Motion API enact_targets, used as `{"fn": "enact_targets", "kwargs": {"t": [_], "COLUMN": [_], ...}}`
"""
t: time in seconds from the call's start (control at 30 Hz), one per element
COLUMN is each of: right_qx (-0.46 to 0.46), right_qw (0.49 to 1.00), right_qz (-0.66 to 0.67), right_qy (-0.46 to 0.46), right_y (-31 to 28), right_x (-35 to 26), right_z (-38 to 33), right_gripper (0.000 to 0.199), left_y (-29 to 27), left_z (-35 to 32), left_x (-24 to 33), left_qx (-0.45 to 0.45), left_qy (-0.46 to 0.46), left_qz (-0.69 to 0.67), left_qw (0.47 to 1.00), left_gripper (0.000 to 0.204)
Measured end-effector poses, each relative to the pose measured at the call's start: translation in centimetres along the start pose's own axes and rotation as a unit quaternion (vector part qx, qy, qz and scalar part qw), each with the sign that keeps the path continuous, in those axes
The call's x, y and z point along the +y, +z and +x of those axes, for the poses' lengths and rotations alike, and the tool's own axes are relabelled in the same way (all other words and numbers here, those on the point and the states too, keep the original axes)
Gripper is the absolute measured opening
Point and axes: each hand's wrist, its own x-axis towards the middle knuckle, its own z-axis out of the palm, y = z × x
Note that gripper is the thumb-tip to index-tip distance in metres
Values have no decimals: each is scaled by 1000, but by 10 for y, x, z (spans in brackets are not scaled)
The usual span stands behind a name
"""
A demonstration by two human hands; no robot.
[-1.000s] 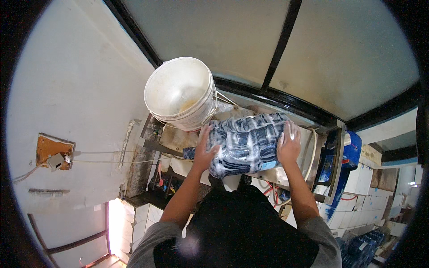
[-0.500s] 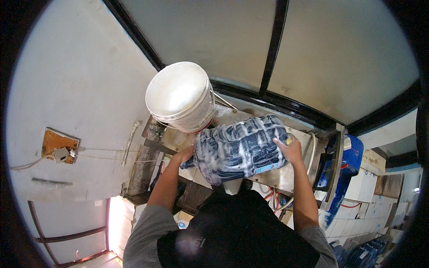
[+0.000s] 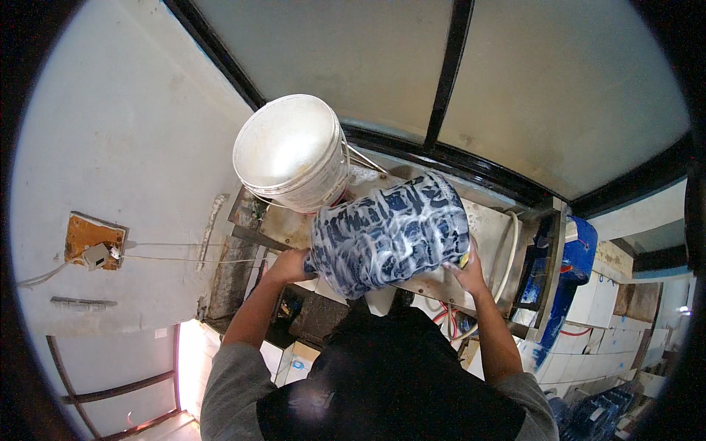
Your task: The person scrubs a large blue water jug with a soapy sponge, rinses it with a hose, and then fills it with water. The person then places the filled jug on a metal rack with other jugs.
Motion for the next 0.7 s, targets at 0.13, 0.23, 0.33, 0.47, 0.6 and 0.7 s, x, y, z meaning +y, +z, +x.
{"fn": "enact_targets", "kwargs": {"t": [0.13,0.23,0.33,0.47,0.6,0.7], "right_qx": [6,81,180,162,151,244], "right_qw": [999,996,959,923,899,887], "right_qz": [-29,22,-201,-348,-400,-391], "right_qy": [19,-28,-87,-19,94,-30], "right_y": [6,12,30,37,46,58], "right_x": [-7,36,-44,-141,-153,-130], "right_z": [-3,-7,18,98,154,142], "right_gripper": [94,85,66,54,48,42], "left_y": [4,25,-24,-12,8,-15], "left_z": [30,40,20,20,31,61], "left_x": [-33,-45,19,15,31,99], "left_qx": [-283,-165,-35,7,126,263], "left_qy": [-106,-100,-85,-120,-149,-132], "left_qz": [-83,7,90,64,-333,-411], "left_qw": [950,981,992,991,923,863], "left_gripper": [59,59,64,66,70,79]}}
